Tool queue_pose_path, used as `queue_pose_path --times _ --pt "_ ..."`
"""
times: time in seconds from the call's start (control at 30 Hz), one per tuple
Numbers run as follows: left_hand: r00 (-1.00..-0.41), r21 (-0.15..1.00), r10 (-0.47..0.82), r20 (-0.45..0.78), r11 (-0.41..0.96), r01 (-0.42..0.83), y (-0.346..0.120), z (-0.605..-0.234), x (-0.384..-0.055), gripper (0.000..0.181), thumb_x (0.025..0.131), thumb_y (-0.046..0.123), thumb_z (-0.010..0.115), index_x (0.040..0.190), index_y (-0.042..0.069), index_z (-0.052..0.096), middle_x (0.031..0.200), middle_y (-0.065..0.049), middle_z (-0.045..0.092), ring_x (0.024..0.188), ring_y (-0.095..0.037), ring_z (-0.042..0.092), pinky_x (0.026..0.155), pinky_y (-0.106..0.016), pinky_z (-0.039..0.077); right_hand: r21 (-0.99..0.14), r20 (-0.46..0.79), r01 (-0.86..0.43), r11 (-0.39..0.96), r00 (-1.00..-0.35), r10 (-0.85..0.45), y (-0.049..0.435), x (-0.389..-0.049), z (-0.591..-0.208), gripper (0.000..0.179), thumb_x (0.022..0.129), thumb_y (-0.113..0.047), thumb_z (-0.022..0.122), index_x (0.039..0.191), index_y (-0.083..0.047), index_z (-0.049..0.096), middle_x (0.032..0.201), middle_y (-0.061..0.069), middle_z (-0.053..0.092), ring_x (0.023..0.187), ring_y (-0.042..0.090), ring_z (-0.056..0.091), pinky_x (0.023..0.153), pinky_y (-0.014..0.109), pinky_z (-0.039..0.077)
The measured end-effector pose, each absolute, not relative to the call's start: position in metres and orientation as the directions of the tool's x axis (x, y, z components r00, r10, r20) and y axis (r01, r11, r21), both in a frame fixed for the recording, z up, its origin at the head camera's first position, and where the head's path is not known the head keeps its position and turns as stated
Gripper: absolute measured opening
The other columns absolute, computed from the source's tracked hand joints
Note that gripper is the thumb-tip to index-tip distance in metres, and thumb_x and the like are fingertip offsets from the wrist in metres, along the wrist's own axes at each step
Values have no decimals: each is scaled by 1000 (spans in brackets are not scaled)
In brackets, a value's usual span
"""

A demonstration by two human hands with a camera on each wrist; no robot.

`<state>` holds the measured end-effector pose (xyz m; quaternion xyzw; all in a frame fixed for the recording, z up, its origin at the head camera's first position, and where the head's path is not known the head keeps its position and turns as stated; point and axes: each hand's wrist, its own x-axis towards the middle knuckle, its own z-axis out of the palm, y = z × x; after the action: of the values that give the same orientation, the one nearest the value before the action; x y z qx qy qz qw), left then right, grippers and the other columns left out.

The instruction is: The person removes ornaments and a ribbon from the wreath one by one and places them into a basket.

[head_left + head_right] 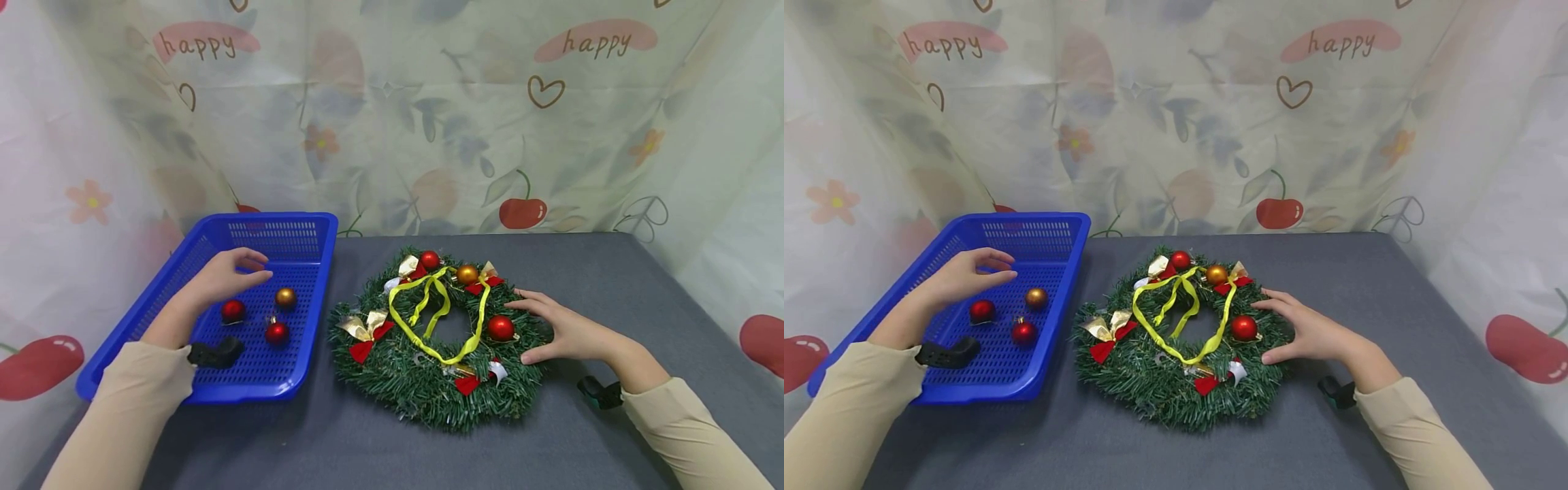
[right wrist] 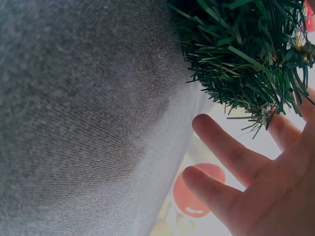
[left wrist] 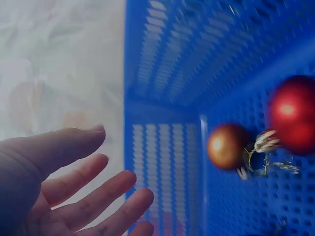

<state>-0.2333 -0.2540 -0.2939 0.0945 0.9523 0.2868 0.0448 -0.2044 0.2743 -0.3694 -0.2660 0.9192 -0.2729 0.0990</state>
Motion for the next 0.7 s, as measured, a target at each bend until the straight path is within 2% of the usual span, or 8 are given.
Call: queue_pose_path --times 0.3,0.57,0.7 --pt "-957 631 291 18 739 236 -211 -270 -219 40 95 31 54 125 6 54 125 -20 58 112 -37 58 92 -48 48 -558 -29 -443 702 -835 -549 274 -205 -370 81 73 -43 76 140 -13 41 153 22 17 135 47 25 97 67 32" --pt "-903 653 418 100 657 377 -162 -261 -215 31 93 25 57 119 8 59 117 -14 63 105 -29 62 89 -43 50 -562 -29 -441 700 -835 -550 274 -204 -370 81 73 -43 76 140 -13 41 153 22 17 135 47 25 96 67 32" --pt "-879 659 466 97 632 408 -140 -256 -215 29 93 26 57 117 10 61 115 -11 64 101 -26 64 85 -41 51 -562 -29 -441 700 -836 -549 275 -204 -370 81 73 -43 76 140 -13 41 153 22 17 135 47 25 96 67 32"
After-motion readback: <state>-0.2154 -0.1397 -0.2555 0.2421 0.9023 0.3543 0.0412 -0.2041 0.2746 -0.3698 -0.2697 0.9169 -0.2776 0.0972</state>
